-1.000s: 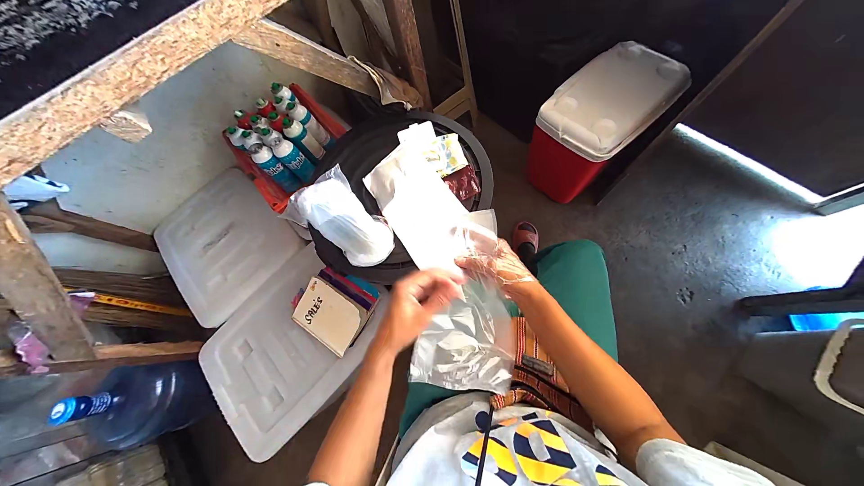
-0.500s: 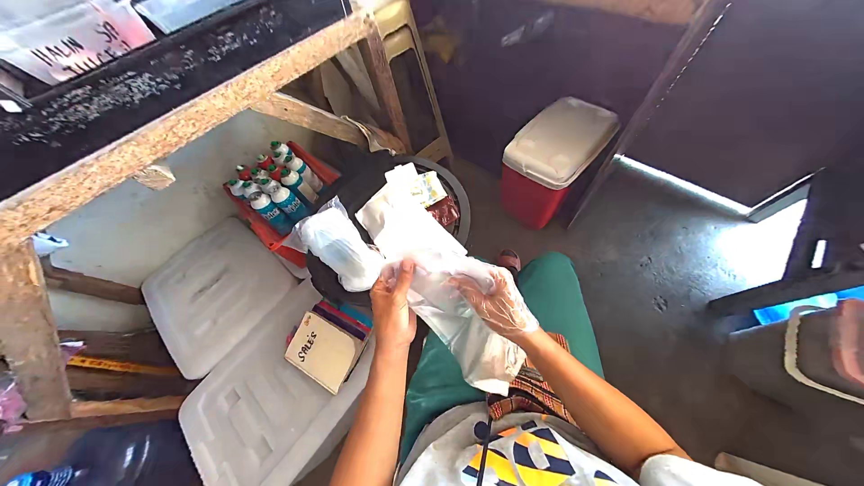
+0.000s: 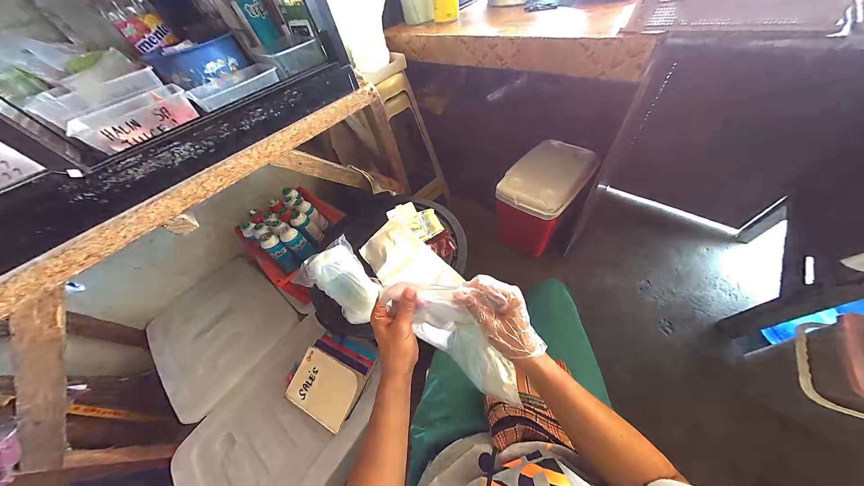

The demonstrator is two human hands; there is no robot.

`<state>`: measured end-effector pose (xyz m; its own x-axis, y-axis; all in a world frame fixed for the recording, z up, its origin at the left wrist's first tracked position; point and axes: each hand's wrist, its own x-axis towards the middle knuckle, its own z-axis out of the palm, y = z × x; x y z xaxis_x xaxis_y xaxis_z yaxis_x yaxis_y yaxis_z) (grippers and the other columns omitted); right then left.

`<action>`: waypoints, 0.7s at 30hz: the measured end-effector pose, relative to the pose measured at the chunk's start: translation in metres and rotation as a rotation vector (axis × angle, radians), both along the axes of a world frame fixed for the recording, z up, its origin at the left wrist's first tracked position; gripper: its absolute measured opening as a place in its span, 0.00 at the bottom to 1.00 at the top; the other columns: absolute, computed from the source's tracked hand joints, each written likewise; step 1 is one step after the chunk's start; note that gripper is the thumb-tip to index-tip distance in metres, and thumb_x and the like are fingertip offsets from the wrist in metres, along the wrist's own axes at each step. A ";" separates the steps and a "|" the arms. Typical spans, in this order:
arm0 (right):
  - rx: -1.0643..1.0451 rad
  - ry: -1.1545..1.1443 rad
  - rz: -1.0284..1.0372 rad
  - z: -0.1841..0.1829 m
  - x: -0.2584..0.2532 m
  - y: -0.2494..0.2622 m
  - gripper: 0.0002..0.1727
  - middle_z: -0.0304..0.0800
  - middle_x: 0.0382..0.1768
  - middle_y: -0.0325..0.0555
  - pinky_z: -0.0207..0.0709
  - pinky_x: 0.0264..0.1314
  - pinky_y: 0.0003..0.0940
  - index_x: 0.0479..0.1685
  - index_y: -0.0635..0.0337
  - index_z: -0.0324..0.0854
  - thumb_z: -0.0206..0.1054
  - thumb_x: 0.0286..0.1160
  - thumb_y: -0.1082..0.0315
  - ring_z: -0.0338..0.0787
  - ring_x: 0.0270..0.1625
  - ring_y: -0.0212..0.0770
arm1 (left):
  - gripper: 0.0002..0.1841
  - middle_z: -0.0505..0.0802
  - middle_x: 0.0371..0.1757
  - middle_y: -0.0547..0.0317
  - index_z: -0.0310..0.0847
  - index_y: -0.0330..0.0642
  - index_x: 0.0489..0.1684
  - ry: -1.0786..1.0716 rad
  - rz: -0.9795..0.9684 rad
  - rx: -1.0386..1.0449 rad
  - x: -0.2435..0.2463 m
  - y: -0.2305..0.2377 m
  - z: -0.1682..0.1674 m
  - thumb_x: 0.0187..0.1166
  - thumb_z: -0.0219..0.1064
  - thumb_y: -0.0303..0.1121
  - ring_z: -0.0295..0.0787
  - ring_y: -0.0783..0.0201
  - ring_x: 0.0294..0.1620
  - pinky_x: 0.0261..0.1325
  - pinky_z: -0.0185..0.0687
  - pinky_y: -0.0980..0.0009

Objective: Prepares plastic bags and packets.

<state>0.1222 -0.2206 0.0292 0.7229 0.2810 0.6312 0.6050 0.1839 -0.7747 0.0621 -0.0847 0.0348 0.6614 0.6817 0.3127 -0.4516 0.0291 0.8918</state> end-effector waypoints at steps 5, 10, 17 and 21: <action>-0.042 0.062 0.013 -0.013 -0.002 -0.003 0.11 0.93 0.34 0.44 0.82 0.51 0.17 0.39 0.72 0.90 0.64 0.78 0.72 0.89 0.40 0.21 | 0.12 0.94 0.30 0.71 0.82 0.41 0.41 0.050 -0.080 -0.062 0.004 0.002 0.000 0.75 0.59 0.13 0.91 0.77 0.31 0.41 0.91 0.78; -0.013 0.072 0.030 -0.013 -0.001 -0.005 0.07 0.93 0.34 0.42 0.83 0.49 0.16 0.37 0.71 0.89 0.68 0.74 0.73 0.89 0.39 0.19 | 0.14 0.94 0.27 0.73 0.85 0.45 0.35 0.073 -0.037 -0.097 0.003 -0.002 0.004 0.78 0.57 0.14 0.90 0.80 0.29 0.39 0.89 0.81; -0.095 0.031 -0.047 -0.016 -0.006 -0.008 0.17 0.83 0.21 0.37 0.74 0.38 0.12 0.24 0.70 0.85 0.58 0.82 0.70 0.80 0.28 0.16 | 0.19 0.85 0.21 0.83 0.80 0.52 0.27 0.072 -0.036 0.211 0.004 0.002 -0.011 0.88 0.49 0.24 0.81 0.87 0.25 0.34 0.80 0.87; -0.175 0.037 -0.001 -0.013 0.002 -0.017 0.11 0.95 0.38 0.44 0.83 0.53 0.19 0.41 0.67 0.92 0.67 0.77 0.69 0.91 0.42 0.23 | 0.08 0.97 0.35 0.68 0.89 0.37 0.37 0.053 -0.104 0.207 0.001 0.008 -0.017 0.75 0.64 0.17 0.94 0.77 0.39 0.49 0.90 0.77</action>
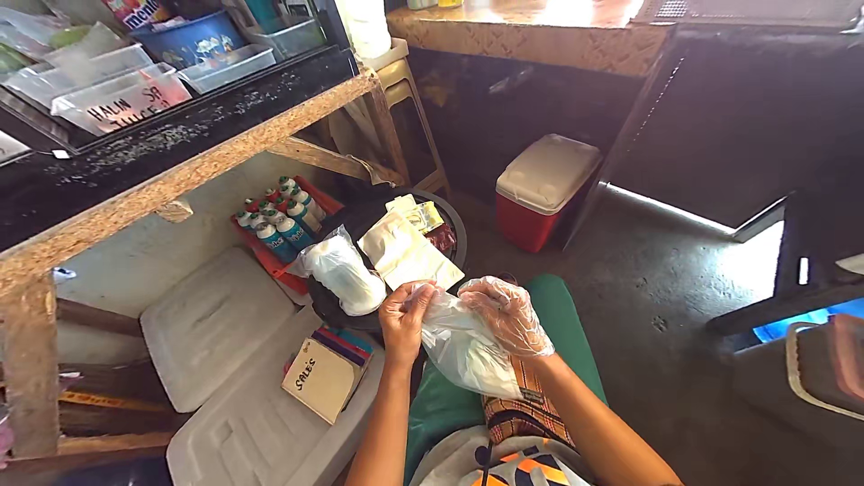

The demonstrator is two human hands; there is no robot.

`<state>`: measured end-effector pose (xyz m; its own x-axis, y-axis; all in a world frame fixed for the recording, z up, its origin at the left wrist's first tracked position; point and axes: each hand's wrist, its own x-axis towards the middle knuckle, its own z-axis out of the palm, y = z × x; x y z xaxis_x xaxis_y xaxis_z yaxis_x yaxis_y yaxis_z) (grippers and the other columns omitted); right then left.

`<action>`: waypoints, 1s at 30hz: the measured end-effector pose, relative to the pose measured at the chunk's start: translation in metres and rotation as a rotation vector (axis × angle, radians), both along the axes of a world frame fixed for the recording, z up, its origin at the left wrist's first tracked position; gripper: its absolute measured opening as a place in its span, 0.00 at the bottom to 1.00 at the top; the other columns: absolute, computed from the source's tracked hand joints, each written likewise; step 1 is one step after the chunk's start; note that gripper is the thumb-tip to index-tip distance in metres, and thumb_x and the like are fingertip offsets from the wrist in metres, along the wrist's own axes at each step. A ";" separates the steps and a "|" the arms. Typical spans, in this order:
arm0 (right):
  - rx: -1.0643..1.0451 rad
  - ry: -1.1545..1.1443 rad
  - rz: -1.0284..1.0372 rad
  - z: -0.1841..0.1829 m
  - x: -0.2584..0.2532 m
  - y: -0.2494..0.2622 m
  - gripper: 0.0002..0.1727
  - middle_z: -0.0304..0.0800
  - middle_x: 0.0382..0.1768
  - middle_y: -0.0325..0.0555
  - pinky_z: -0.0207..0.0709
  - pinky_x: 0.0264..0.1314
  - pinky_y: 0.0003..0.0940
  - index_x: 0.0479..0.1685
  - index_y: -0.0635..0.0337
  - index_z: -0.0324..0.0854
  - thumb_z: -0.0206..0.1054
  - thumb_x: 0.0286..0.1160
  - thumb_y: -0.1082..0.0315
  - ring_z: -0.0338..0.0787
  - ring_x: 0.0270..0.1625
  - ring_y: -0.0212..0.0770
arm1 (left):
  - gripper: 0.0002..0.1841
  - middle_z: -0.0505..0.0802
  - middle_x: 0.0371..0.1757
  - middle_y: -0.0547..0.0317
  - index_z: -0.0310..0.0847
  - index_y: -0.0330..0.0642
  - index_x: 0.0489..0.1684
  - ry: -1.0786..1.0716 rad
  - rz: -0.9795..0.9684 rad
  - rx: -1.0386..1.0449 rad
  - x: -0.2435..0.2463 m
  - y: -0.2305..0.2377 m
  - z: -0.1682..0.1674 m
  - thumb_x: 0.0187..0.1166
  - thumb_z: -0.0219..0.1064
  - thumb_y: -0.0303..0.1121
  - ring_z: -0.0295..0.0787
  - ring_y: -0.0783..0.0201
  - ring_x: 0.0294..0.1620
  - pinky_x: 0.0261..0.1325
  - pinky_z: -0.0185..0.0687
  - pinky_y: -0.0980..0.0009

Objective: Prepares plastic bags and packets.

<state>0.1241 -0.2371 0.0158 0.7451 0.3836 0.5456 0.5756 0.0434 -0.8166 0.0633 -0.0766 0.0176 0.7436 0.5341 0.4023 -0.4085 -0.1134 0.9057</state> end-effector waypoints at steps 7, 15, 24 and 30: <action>-0.094 -0.005 0.015 -0.006 -0.006 -0.002 0.21 0.86 0.20 0.41 0.77 0.36 0.22 0.25 0.68 0.87 0.60 0.83 0.63 0.83 0.27 0.24 | 0.16 0.90 0.20 0.75 0.81 0.48 0.25 -0.034 0.122 -0.255 0.005 -0.007 0.008 0.79 0.56 0.16 0.87 0.81 0.23 0.32 0.86 0.82; -0.140 0.124 0.161 0.009 -0.002 -0.001 0.13 0.89 0.29 0.39 0.76 0.43 0.17 0.35 0.67 0.88 0.67 0.78 0.64 0.83 0.34 0.19 | 0.19 0.81 0.21 0.82 0.77 0.51 0.24 0.025 0.059 -0.049 0.006 -0.018 -0.004 0.88 0.46 0.26 0.79 0.87 0.25 0.36 0.79 0.85; -0.130 0.127 0.201 -0.001 0.003 -0.010 0.16 0.93 0.39 0.43 0.81 0.53 0.21 0.45 0.69 0.89 0.63 0.82 0.63 0.88 0.43 0.23 | 0.10 0.92 0.23 0.68 0.83 0.42 0.30 0.065 -0.112 -0.251 0.002 -0.011 0.003 0.69 0.66 0.14 0.85 0.80 0.20 0.27 0.82 0.84; -0.040 0.180 0.188 0.005 -0.004 0.004 0.12 0.90 0.31 0.36 0.77 0.45 0.15 0.36 0.67 0.89 0.71 0.75 0.64 0.84 0.36 0.17 | 0.15 0.85 0.17 0.79 0.86 0.46 0.26 0.054 -0.062 -0.150 0.008 -0.023 0.003 0.78 0.58 0.18 0.74 0.87 0.15 0.23 0.72 0.88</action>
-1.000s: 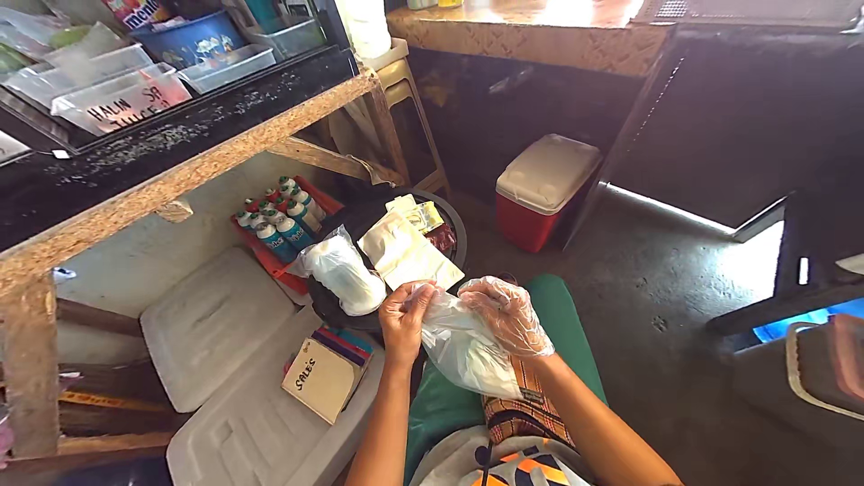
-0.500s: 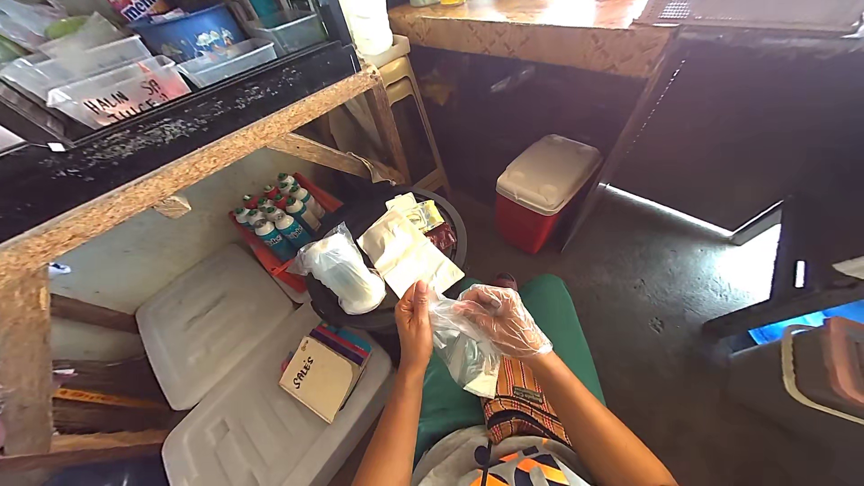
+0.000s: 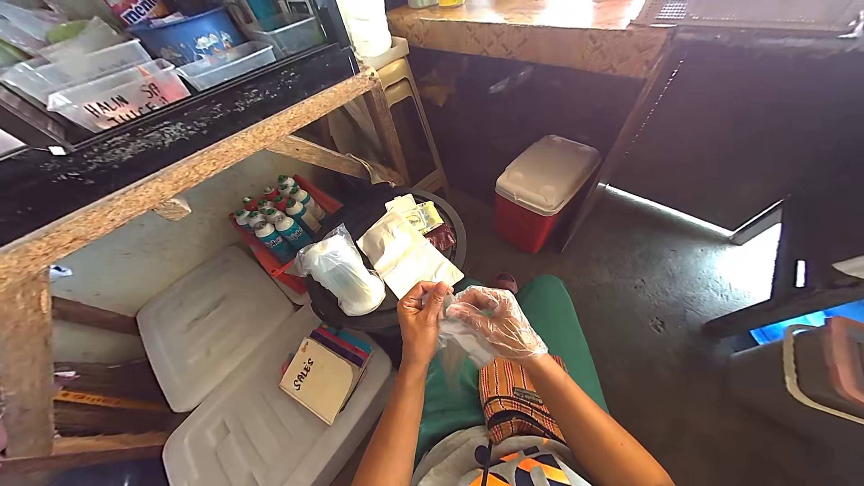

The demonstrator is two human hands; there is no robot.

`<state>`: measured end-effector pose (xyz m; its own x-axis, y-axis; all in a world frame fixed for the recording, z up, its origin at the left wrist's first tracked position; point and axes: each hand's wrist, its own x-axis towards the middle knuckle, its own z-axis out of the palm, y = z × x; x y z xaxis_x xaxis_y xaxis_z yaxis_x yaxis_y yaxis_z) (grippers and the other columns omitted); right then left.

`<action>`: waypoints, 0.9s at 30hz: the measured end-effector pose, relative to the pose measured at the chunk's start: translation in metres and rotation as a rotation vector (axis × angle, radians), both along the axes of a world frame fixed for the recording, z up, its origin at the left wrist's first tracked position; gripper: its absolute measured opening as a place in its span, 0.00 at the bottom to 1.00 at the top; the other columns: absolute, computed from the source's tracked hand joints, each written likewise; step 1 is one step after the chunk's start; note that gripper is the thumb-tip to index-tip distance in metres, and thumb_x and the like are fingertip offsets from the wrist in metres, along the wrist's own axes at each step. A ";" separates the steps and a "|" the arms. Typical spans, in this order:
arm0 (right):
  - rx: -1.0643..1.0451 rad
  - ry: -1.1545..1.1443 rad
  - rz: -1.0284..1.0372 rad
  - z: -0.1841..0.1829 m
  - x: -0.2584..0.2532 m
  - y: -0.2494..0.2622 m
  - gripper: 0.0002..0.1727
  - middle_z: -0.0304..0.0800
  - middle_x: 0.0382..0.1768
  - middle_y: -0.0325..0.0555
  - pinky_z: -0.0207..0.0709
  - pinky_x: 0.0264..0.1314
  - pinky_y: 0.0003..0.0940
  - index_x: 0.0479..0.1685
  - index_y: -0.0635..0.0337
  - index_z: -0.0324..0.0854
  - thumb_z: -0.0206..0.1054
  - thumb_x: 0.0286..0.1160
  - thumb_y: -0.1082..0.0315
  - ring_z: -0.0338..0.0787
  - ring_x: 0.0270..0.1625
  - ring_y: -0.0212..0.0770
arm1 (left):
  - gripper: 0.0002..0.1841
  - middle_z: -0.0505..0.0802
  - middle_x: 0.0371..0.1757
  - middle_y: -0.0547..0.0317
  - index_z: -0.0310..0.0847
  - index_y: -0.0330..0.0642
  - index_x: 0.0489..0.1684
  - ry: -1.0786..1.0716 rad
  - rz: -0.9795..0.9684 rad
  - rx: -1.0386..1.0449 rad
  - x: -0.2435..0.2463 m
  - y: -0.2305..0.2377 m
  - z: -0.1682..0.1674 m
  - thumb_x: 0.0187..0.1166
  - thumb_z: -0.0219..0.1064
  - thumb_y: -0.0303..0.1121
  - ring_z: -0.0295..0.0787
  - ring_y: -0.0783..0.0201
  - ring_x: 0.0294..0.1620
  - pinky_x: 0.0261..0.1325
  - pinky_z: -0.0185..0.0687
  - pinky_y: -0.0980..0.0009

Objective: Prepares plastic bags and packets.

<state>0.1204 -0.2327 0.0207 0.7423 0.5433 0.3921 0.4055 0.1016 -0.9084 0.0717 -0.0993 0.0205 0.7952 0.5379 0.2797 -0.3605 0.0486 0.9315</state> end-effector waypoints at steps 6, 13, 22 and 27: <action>0.133 -0.017 -0.051 -0.012 0.003 -0.001 0.11 0.89 0.32 0.34 0.78 0.47 0.14 0.34 0.68 0.87 0.66 0.78 0.69 0.83 0.37 0.15 | 0.16 0.88 0.24 0.79 0.81 0.53 0.24 0.072 -0.262 -0.082 -0.010 0.012 -0.004 0.82 0.55 0.24 0.85 0.84 0.28 0.38 0.83 0.83; 0.221 0.162 -0.030 0.001 -0.003 0.005 0.09 0.83 0.25 0.24 0.77 0.39 0.14 0.36 0.61 0.80 0.56 0.83 0.73 0.81 0.29 0.14 | 0.12 0.90 0.30 0.76 0.78 0.50 0.35 0.171 -0.436 -0.096 -0.011 0.025 -0.019 0.88 0.50 0.29 0.88 0.80 0.34 0.44 0.86 0.78; -0.134 0.299 0.352 -0.004 0.006 -0.011 0.07 0.82 0.22 0.26 0.76 0.28 0.16 0.39 0.60 0.80 0.70 0.76 0.65 0.79 0.22 0.18 | 0.22 0.88 0.24 0.77 0.81 0.56 0.32 0.098 -0.286 -0.177 -0.011 0.056 -0.003 0.91 0.40 0.29 0.84 0.83 0.27 0.38 0.84 0.83; 0.174 0.378 0.432 0.000 0.019 -0.014 0.11 0.90 0.31 0.23 0.81 0.45 0.20 0.36 0.50 0.87 0.59 0.81 0.67 0.86 0.35 0.20 | 0.10 0.88 0.26 0.84 0.84 0.63 0.29 0.240 -0.609 -0.008 -0.029 0.087 -0.029 0.83 0.64 0.42 0.82 0.87 0.28 0.36 0.80 0.86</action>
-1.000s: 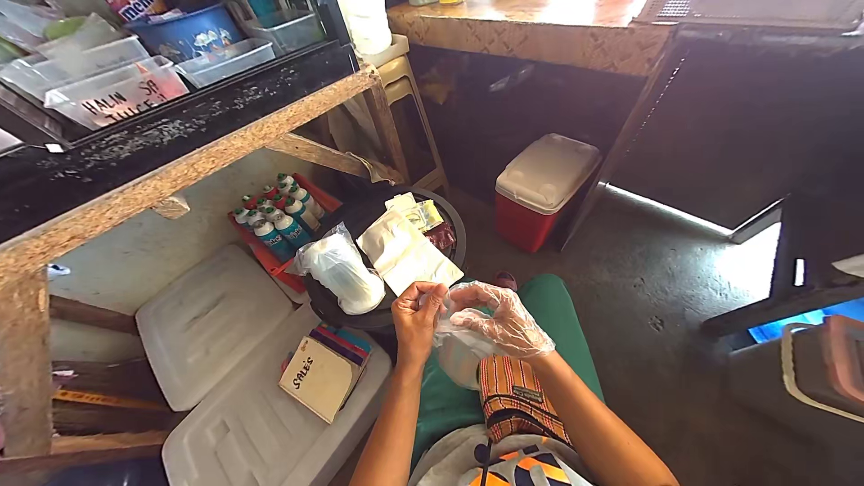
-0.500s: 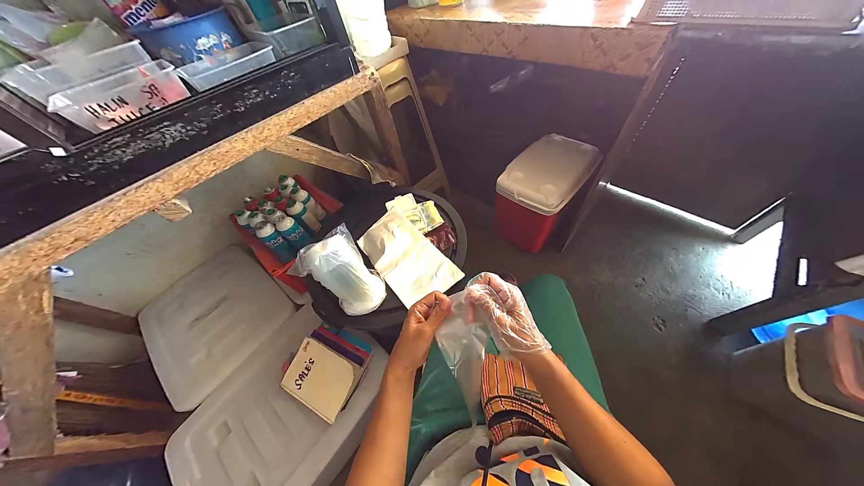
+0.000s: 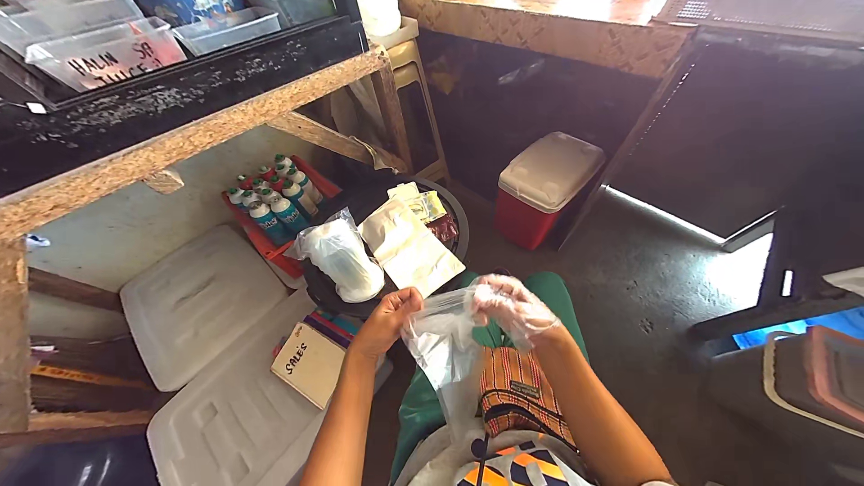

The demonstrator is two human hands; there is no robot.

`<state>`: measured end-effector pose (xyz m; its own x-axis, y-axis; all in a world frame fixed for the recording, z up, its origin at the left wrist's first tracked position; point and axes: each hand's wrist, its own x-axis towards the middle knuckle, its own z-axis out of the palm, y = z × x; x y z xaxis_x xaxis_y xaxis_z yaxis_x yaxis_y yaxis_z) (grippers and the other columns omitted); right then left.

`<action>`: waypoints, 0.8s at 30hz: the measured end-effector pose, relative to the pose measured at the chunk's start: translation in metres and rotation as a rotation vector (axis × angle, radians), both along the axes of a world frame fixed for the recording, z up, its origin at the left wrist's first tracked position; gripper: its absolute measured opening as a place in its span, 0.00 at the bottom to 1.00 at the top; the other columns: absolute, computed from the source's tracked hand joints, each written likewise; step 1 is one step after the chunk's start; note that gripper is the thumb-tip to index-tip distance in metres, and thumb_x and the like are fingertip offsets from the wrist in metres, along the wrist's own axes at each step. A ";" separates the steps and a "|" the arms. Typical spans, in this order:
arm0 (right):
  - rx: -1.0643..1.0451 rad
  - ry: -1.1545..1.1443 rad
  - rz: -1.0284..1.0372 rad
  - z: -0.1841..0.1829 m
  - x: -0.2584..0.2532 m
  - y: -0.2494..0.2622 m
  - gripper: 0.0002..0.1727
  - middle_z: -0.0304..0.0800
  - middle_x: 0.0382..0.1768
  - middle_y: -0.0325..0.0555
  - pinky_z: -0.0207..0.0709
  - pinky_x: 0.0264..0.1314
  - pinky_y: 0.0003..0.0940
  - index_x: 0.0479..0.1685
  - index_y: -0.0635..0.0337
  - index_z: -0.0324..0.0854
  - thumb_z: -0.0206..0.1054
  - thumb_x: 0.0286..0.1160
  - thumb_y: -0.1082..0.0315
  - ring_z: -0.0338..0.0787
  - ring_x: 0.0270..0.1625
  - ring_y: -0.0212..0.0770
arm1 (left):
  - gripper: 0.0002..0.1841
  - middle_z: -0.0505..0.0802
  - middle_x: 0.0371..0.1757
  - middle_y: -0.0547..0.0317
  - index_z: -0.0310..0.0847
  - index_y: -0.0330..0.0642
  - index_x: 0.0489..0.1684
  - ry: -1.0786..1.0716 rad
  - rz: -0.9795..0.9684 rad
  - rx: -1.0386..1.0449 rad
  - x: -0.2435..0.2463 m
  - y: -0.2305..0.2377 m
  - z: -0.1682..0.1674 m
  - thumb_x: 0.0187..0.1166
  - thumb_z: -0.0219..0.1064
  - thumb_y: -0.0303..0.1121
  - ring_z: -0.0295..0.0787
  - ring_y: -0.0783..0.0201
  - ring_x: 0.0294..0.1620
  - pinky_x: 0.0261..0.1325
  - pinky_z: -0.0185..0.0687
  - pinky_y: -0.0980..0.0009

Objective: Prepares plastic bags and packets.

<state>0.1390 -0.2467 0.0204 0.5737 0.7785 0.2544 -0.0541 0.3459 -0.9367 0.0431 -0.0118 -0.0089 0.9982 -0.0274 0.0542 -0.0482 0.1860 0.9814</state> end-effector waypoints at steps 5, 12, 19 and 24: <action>0.021 0.352 0.057 0.007 0.002 0.033 0.15 0.89 0.27 0.28 0.84 0.44 0.21 0.39 0.50 0.81 0.48 0.86 0.69 0.88 0.32 0.23 | 0.05 0.94 0.31 0.82 0.91 0.66 0.32 0.032 -0.076 -0.089 -0.017 0.020 -0.022 0.74 0.74 0.48 0.87 0.87 0.32 0.39 0.84 0.85; -0.179 0.455 0.059 0.000 0.038 0.133 0.12 0.84 0.25 0.29 0.79 0.30 0.17 0.42 0.53 0.77 0.48 0.92 0.70 0.81 0.24 0.21 | 0.11 0.92 0.31 0.82 0.85 0.65 0.43 -0.188 0.493 -0.286 -0.005 0.072 -0.013 0.87 0.57 0.34 0.81 0.86 0.23 0.28 0.78 0.87; -0.272 0.078 -0.034 0.028 0.091 0.248 0.05 0.81 0.28 0.34 0.77 0.28 0.21 0.47 0.60 0.77 0.57 0.88 0.70 0.79 0.25 0.25 | 0.08 0.87 0.36 0.72 0.78 0.39 0.51 -0.113 0.995 0.358 0.026 0.142 0.021 0.87 0.61 0.33 0.82 0.83 0.33 0.38 0.80 0.81; -0.517 -0.050 -0.105 -0.037 0.085 0.270 0.14 0.82 0.36 0.47 0.78 0.42 0.30 0.55 0.73 0.79 0.53 0.89 0.70 0.79 0.35 0.31 | 0.14 0.95 0.40 0.49 0.88 0.29 0.45 -0.098 1.104 0.836 0.027 0.132 -0.019 0.74 0.69 0.33 0.92 0.69 0.42 0.51 0.88 0.69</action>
